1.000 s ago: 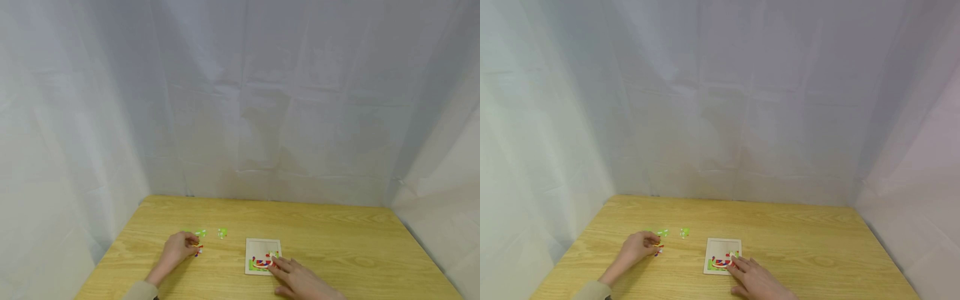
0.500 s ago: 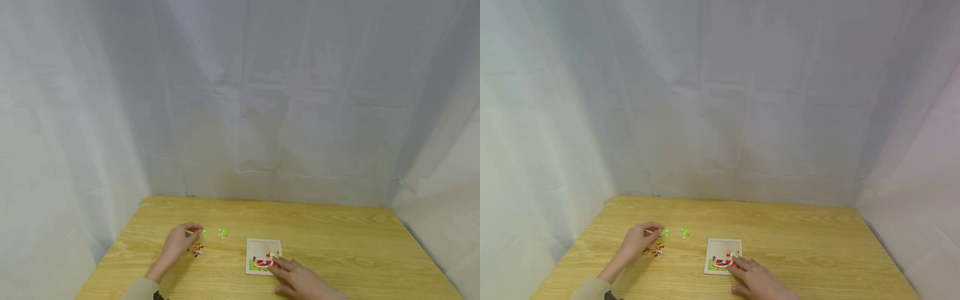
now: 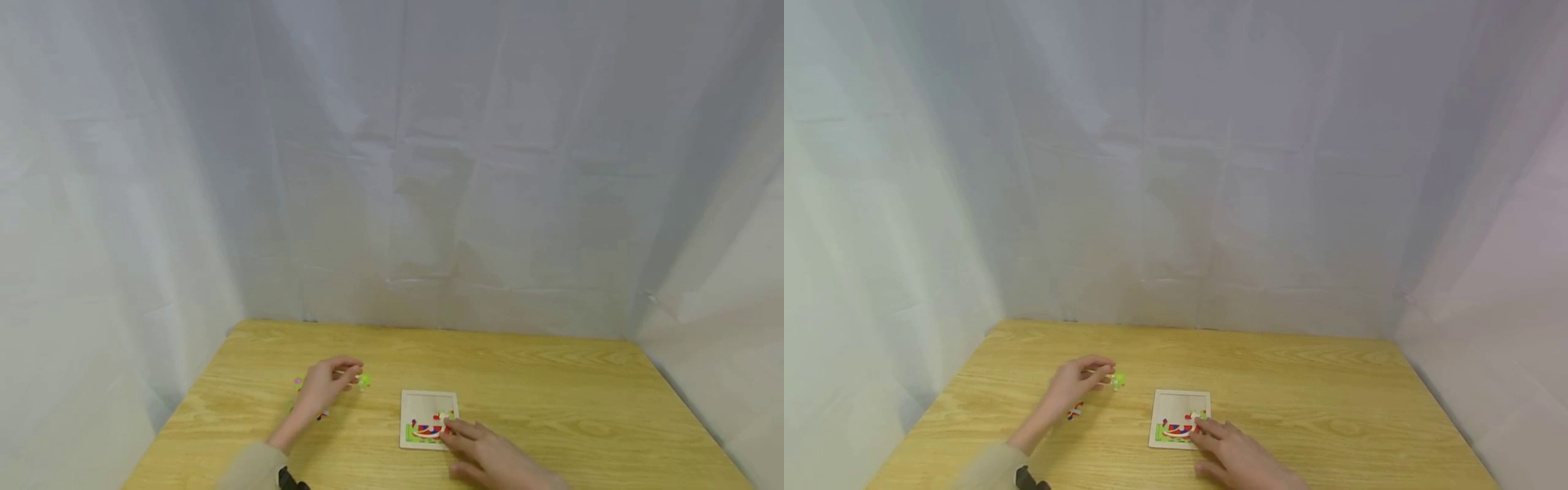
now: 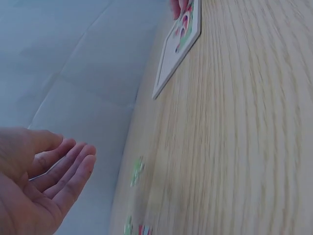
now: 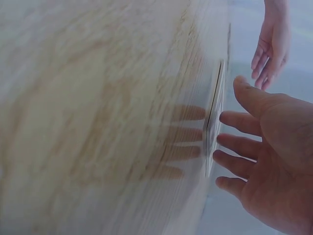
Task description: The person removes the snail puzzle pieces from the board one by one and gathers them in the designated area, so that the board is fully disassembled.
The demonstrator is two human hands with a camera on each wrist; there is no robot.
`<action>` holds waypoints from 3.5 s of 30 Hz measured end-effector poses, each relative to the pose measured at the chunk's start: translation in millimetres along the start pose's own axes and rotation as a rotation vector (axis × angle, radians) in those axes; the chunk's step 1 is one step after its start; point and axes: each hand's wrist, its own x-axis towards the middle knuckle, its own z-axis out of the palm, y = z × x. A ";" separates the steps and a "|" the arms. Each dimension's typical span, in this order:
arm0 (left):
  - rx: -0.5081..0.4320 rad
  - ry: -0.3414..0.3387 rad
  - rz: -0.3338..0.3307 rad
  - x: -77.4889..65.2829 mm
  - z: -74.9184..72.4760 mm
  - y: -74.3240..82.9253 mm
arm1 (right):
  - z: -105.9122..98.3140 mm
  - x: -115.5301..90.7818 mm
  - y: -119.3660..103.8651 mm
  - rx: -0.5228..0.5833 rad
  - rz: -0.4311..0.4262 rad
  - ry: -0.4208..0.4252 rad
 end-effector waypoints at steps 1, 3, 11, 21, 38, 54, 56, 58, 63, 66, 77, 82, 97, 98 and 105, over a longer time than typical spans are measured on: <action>-0.004 -0.007 0.006 1.5 3.6 1.6 | -0.2 -0.6 0.3 -0.002 -0.008 0.007; 0.001 -0.025 0.019 4.7 10.7 4.3 | -0.9 -2.2 1.3 -0.020 -0.019 0.023; 0.018 -0.101 0.085 16.6 37.8 14.6 | -0.7 -10.0 5.8 -0.092 0.008 0.016; 0.023 -0.189 0.119 20.6 73.1 25.7 | 0.5 -9.6 5.0 -0.102 0.030 -0.050; 0.077 -0.342 0.089 13.3 114.6 30.1 | 0.0 -11.5 6.9 -0.112 -0.009 -0.055; 0.176 -0.338 0.079 9.5 124.7 35.9 | 1.1 -13.4 4.5 -0.117 -0.003 -0.040; 0.179 -0.338 0.076 9.8 124.7 37.4 | 1.3 -12.8 4.5 -0.113 0.008 -0.050; 0.174 -0.338 0.077 10.1 124.7 38.6 | 1.1 -11.7 4.5 -0.092 0.028 -0.072; 0.146 -0.337 0.063 10.1 125.6 40.6 | -0.3 -11.9 5.2 -0.075 0.037 -0.094; 0.119 -0.330 0.046 9.8 126.8 38.4 | -0.4 -12.5 4.9 -0.084 0.033 -0.093; -0.025 -0.345 -0.064 7.7 128.7 32.0 | 0.4 -12.4 4.7 -0.086 0.025 -0.080; -0.018 -0.356 -0.076 7.1 126.8 34.2 | 0.6 -11.9 4.1 -0.088 0.025 -0.080; 0.010 -0.347 -0.037 9.7 125.5 26.3 | 1.5 -10.2 4.9 -0.080 0.024 -0.084; 0.012 -0.337 -0.035 10.3 124.3 26.8 | 1.9 -10.0 5.2 -0.080 0.025 -0.083; -0.073 -0.295 -0.057 13.7 113.0 30.9 | 1.6 -8.4 5.3 -0.089 0.025 -0.086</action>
